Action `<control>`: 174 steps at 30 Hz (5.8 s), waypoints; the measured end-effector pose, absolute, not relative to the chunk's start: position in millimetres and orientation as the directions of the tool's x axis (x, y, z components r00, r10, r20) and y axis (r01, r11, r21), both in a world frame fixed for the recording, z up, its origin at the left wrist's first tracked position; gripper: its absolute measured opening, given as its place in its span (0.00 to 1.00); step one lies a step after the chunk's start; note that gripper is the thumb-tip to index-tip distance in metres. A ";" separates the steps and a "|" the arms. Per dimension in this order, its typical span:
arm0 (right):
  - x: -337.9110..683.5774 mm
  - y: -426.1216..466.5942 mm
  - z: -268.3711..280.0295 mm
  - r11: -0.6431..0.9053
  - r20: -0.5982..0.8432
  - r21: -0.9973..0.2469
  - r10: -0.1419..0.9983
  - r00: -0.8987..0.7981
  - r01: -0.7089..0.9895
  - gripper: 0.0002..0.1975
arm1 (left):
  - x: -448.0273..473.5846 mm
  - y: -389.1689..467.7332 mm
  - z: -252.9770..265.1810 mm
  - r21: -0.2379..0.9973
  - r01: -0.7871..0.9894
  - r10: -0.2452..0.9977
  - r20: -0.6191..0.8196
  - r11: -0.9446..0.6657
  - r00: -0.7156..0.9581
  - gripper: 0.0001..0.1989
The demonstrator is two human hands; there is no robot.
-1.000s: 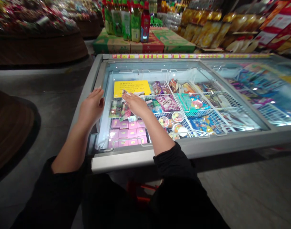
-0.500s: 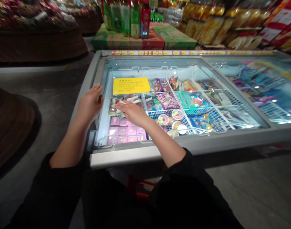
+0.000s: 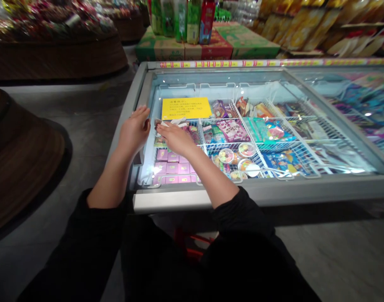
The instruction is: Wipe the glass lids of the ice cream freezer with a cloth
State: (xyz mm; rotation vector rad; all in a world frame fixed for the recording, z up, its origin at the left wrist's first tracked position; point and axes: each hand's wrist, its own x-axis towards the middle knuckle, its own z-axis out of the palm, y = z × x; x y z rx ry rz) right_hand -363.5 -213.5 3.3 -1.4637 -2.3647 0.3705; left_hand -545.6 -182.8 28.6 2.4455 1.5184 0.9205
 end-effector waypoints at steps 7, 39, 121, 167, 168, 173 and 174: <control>-320.1 -250.2 4.8 0.445 0.139 -0.383 0.894 -0.425 0.810 0.29 | -544.9 -182.4 26.4 0.415 0.760 0.845 0.425 -0.501 0.325 0.25; -349.4 -233.7 -1.0 0.406 0.150 -0.350 0.914 -0.378 0.844 0.30 | -543.1 -185.8 29.2 0.396 0.776 0.842 0.444 -0.491 0.306 0.22; -348.0 -263.6 -2.1 0.479 0.186 -0.402 0.877 -0.442 0.781 0.27 | -579.1 -314.1 -16.0 0.230 0.776 0.768 0.458 -0.588 0.447 0.29; -276.1 -383.0 11.9 0.380 0.046 -0.587 0.897 -0.439 0.715 0.25 | -575.6 -326.0 -7.2 0.287 0.820 0.803 0.512 -0.495 0.305 0.29; -272.0 -380.4 11.9 0.343 0.053 -0.582 0.921 -0.387 0.737 0.25 | -574.8 -325.1 -7.3 0.288 0.819 0.801 0.517 -0.496 0.303 0.29; -306.4 -368.6 8.9 0.196 0.156 -0.531 0.979 -0.133 0.824 0.24 | -574.6 -323.6 -8.4 0.258 0.808 0.761 0.566 -0.529 0.317 0.28; -320.8 -371.3 7.9 0.193 0.168 -0.517 0.978 -0.122 0.834 0.23 | -575.3 -324.5 -8.1 0.248 0.805 0.751 0.575 -0.539 0.325 0.27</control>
